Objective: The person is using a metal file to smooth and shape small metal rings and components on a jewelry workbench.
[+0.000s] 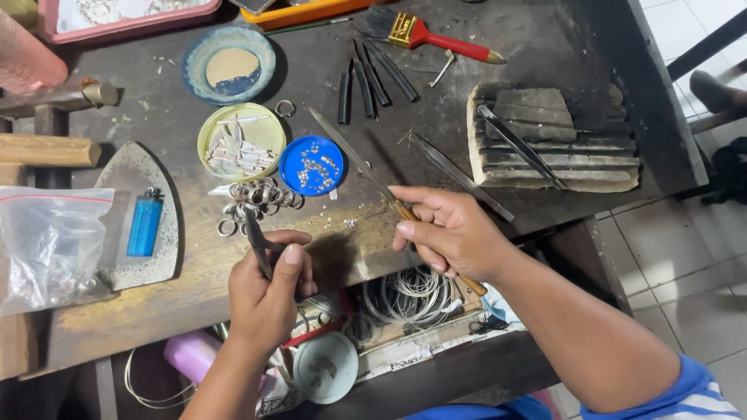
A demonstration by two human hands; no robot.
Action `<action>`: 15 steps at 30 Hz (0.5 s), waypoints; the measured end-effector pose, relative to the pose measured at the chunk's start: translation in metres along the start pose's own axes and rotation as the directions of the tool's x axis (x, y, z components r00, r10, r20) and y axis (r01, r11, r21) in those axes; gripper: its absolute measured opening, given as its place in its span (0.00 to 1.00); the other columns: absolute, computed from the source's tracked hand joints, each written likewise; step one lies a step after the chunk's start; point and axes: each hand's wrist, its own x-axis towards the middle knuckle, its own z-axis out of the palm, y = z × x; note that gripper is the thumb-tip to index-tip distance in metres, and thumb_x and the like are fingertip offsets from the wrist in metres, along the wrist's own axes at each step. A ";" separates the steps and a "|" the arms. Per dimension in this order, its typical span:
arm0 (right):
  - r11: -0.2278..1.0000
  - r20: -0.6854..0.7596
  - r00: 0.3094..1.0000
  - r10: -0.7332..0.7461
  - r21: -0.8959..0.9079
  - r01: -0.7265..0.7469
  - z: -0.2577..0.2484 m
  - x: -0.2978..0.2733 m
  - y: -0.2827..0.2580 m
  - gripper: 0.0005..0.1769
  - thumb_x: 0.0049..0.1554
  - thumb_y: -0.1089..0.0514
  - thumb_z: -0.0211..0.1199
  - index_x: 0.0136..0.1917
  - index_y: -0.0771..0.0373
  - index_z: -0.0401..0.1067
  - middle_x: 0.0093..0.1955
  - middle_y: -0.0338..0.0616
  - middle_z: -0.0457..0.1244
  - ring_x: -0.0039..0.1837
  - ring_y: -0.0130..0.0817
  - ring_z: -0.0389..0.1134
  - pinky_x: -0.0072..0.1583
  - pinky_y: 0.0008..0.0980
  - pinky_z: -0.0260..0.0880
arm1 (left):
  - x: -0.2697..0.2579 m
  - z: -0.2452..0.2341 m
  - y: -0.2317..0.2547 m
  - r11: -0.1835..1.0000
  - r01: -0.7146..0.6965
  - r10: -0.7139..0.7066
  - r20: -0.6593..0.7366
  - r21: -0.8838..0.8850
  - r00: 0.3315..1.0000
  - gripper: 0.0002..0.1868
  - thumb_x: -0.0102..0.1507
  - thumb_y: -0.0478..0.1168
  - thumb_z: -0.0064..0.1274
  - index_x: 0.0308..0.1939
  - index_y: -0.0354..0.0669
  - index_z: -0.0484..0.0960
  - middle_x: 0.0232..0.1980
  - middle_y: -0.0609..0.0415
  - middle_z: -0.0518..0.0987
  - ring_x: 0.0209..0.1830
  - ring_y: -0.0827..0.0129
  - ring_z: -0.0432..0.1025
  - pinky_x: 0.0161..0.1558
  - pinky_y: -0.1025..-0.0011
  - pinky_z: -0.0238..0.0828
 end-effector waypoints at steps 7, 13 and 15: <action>0.988 -0.015 0.994 0.107 -0.107 -0.108 -0.001 0.001 0.001 0.27 0.50 0.65 0.50 0.64 0.65 0.55 0.32 0.58 0.62 0.18 0.22 0.48 0.19 0.18 0.52 | 0.001 -0.004 0.006 0.967 0.182 -0.193 0.046 0.180 0.980 0.12 0.57 0.44 0.42 0.36 0.40 0.74 0.17 0.57 0.69 0.12 0.75 0.67 0.18 0.79 0.64; 0.988 -0.020 0.994 0.111 -0.102 -0.113 -0.003 0.004 0.001 0.27 0.50 0.66 0.51 0.63 0.65 0.55 0.33 0.57 0.63 0.18 0.22 0.49 0.19 0.17 0.53 | 0.004 -0.005 0.007 0.957 0.207 -0.221 0.046 0.205 0.974 0.12 0.56 0.45 0.43 0.35 0.42 0.76 0.16 0.57 0.70 0.12 0.74 0.69 0.20 0.79 0.67; 0.988 -0.022 0.993 0.119 -0.094 -0.121 -0.002 0.003 0.000 0.27 0.50 0.66 0.51 0.63 0.65 0.55 0.33 0.57 0.63 0.18 0.22 0.49 0.20 0.18 0.54 | 0.003 -0.005 0.007 0.952 0.221 -0.234 0.039 0.211 0.972 0.12 0.56 0.45 0.44 0.35 0.42 0.76 0.15 0.57 0.70 0.12 0.74 0.69 0.20 0.79 0.66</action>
